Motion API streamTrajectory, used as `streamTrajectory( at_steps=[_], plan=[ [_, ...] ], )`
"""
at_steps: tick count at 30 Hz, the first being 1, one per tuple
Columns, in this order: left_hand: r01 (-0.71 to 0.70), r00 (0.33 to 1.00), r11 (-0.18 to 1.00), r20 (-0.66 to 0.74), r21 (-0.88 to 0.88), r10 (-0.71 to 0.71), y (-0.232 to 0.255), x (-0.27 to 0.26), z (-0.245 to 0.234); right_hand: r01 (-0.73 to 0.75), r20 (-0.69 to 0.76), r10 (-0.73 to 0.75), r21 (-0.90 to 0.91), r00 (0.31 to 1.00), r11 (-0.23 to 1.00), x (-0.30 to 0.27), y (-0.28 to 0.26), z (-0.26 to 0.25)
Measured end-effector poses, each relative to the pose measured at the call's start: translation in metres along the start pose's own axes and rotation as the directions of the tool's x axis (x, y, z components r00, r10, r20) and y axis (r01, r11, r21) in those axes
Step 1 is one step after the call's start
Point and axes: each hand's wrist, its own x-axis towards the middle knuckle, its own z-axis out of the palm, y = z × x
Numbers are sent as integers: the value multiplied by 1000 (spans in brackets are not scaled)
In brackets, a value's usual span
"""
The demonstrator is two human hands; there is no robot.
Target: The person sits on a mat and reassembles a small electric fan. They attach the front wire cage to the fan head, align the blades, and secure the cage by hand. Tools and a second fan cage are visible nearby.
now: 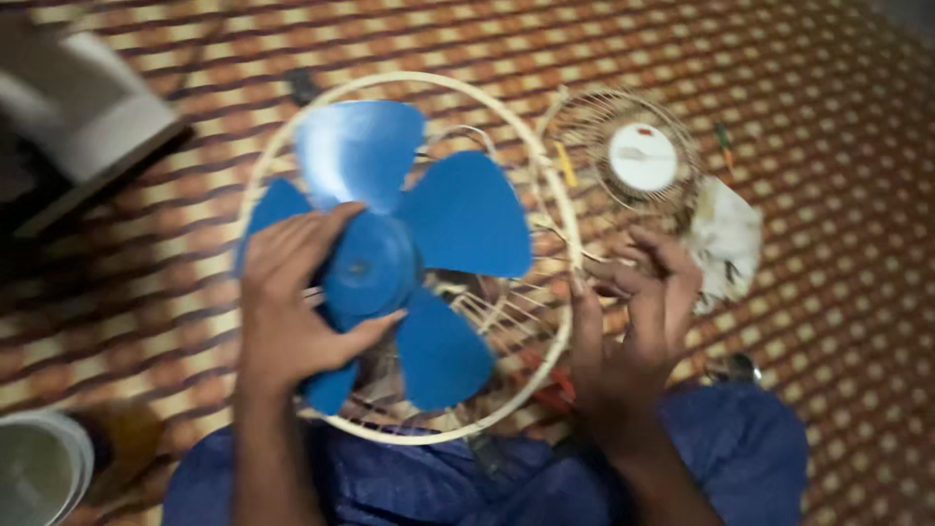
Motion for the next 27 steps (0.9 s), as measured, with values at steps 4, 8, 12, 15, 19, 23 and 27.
streamTrajectory(
  at_steps=[4,8,12,15,19,23,27],
  plan=[
    [14,999,999,30,33,-15,-1,2,0,0,67,-1,21,998,1000,12,-7,-19],
    [30,1000,999,4,45,-30,0,-2,4,91,244,-107,74,964,993,16,-25,-28],
    [54,998,996,-24,68,-52,6,-6,6,149,288,-169,89,943,985,23,-28,-36],
    [68,998,997,11,27,-69,10,-2,3,219,272,-232,76,934,973,30,-24,-40],
    [83,995,996,54,38,-85,21,2,-4,276,254,-301,131,919,952,37,-15,-40],
    [47,993,923,-119,382,-1,50,-14,-8,336,266,-379,193,886,922,42,1,-42],
    [368,874,917,-395,155,-284,107,-67,12,326,200,-388,285,900,901,45,17,-43]
  ],
)
